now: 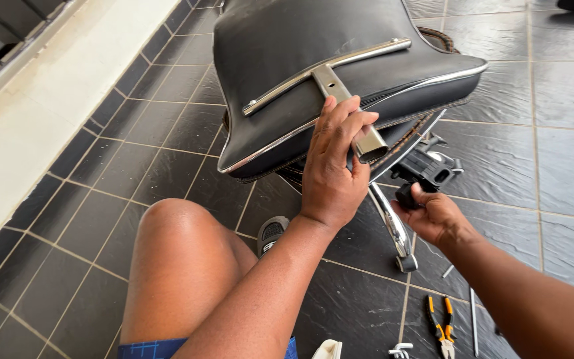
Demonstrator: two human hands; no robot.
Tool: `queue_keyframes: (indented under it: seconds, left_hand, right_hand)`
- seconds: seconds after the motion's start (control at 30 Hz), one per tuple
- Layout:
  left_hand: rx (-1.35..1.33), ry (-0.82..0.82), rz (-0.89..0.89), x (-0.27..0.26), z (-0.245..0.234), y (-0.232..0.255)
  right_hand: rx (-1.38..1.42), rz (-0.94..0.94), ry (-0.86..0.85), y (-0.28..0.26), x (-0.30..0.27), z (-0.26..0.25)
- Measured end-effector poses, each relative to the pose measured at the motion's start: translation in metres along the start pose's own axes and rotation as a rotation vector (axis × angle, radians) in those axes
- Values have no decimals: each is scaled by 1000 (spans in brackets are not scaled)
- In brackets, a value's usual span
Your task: The person assembles an office chair by attaching a metal backrest bracket to the seat using an Allen key and screws. They then connect the backrest to the chair base and adjust the assembled chair.
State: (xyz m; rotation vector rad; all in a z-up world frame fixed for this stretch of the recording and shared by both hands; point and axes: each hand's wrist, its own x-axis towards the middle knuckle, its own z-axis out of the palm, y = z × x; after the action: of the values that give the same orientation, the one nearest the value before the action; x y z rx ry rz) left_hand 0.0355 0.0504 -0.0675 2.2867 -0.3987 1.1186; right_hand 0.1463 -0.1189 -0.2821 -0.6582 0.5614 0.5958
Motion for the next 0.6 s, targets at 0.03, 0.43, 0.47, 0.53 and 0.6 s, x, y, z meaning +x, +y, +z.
queue_keyframes:
  seconds: [0.03,0.43,0.47,0.53,0.6]
  left_hand:
    - [-2,-2,2,0,0,0]
    - [-1,9,3,2,-6,2]
    - [-16,1,-3,1,-4,2]
    - [-14,11,9,1,-5,1]
    - [-12,20,21,4,-3,1]
  right_hand:
    - [5,-4,0,0,2,1]
    - [-199,-113,256,24,5,22]
    - [-29,-58,178,26,6,16]
    - [214,-24,61,30,10,4]
    - [352,-57,-20,32,15,-3]
